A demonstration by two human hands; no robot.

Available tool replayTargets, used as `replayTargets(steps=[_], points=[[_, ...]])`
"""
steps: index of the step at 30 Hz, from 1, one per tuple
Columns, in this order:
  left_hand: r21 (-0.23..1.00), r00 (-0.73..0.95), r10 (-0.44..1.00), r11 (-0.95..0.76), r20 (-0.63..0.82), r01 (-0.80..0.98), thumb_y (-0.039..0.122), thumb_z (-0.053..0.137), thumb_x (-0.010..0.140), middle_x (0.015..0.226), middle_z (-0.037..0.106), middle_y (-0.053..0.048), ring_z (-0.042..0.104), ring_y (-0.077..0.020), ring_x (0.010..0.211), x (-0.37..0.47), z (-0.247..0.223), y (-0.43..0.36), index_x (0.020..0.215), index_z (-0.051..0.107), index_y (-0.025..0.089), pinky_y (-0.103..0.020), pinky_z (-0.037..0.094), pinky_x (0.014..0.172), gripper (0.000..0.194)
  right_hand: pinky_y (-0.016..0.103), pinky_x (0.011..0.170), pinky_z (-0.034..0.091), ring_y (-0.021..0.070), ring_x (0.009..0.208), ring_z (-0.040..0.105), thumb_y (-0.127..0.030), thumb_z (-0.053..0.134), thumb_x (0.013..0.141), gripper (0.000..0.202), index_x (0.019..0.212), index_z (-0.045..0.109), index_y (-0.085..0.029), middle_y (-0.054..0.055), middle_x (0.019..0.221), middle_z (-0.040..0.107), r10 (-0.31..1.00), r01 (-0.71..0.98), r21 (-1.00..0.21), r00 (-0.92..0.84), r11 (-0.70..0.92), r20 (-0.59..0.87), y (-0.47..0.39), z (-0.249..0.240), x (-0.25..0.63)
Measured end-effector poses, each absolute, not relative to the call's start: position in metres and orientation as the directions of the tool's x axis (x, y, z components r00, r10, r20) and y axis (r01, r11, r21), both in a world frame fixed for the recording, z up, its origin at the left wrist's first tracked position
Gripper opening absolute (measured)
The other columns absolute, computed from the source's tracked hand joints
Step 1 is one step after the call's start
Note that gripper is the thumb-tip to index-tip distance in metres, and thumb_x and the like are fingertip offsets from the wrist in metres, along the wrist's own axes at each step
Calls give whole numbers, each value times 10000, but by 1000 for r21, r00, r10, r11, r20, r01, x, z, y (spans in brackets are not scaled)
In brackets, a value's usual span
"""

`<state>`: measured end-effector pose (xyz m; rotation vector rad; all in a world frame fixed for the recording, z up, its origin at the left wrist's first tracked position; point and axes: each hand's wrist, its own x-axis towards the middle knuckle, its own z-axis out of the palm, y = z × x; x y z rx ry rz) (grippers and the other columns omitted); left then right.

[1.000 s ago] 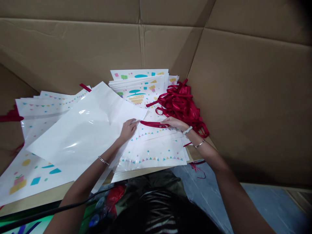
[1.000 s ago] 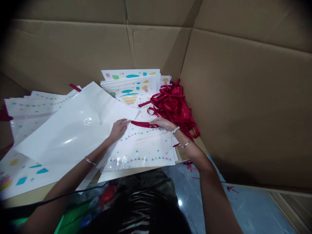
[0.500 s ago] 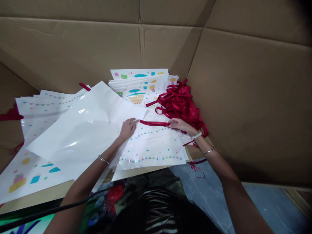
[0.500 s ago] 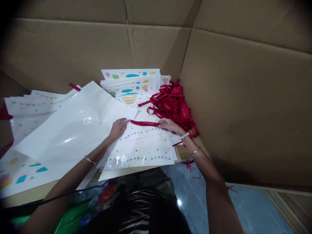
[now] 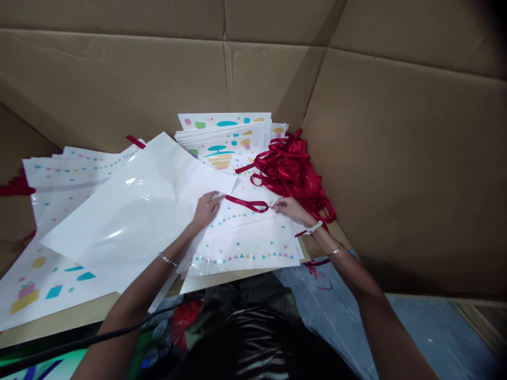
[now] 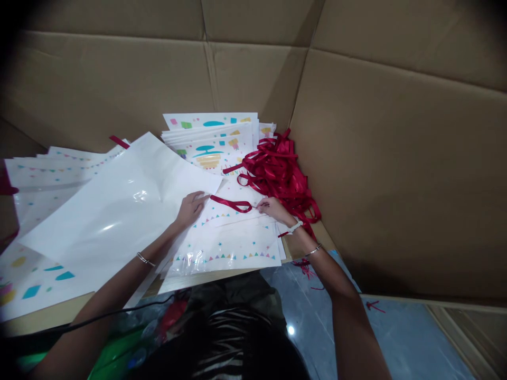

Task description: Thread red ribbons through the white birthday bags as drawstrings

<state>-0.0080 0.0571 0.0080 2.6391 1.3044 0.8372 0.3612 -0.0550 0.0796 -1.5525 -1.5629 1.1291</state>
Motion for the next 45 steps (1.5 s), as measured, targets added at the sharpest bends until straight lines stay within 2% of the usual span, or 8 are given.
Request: replayTargets(steps=[4,7,12,16,25,31,37,45], points=[[310,490,757,-635,432,707,205,432,987,1411,612,-120,529,-306,1324,-7,11,56,1358,722,255,-514,431,1099,473,247,763,563,124,858,643,-336,657,1015,268,1100,672,-82,61,998,669,988,444,-895,-115,-45,-107,-43,89,329],[312,500,753,-642,427,700,199,430,987,1414,608,-128,531,-313,1318,-7,11,55,1370,709,242,-517,432,1094,476,313,840,599,169,957,675,-381,631,1036,326,1185,665,-93,69,1100,667,986,467,-884,-140,-20,-96,-30,93,303],[314,492,754,-639,435,702,232,408,1015,1417,605,-124,537,-296,1322,-8,9,56,1369,695,236,-501,426,1114,456,307,829,605,170,948,679,-379,644,1030,330,1179,668,-86,66,1086,673,986,556,-831,-148,25,-70,-17,97,277],[329,482,757,-636,441,698,286,369,1050,1435,598,-128,527,-284,1347,-8,8,57,1396,656,212,-486,426,1137,456,344,897,598,193,1032,673,-383,632,1036,343,1223,663,-98,81,1158,666,991,647,-760,-127,56,-35,-27,97,287],[363,546,718,-692,431,624,240,345,1042,1454,574,-150,509,-284,1363,15,7,48,1490,554,177,-488,413,1177,498,410,996,569,223,1141,649,-384,641,1029,387,1306,641,-113,119,1284,633,993,801,-589,-120,105,14,-24,84,287],[424,430,774,-620,464,660,221,374,1022,1435,567,-172,495,-304,1368,37,5,45,1494,525,174,-522,404,1192,497,429,1013,562,228,1168,641,-377,638,1031,389,1321,633,-118,118,1301,626,987,844,-513,-145,157,64,4,81,267],[451,257,811,-521,525,724,277,426,1028,1452,532,-225,467,-352,1398,44,-3,47,1517,452,120,-563,396,1189,514,415,1029,552,221,1174,634,-370,616,1043,346,1287,654,-126,124,1310,624,989,874,-464,-108,144,103,3,76,292],[501,261,813,-539,521,677,246,402,1027,1478,506,-234,446,-361,1430,93,-5,33,1571,363,130,-597,380,1199,558,416,1030,549,219,1174,629,-351,642,1028,341,1282,653,-123,130,1311,620,988,898,-423,-75,124,132,-1,77,333]])
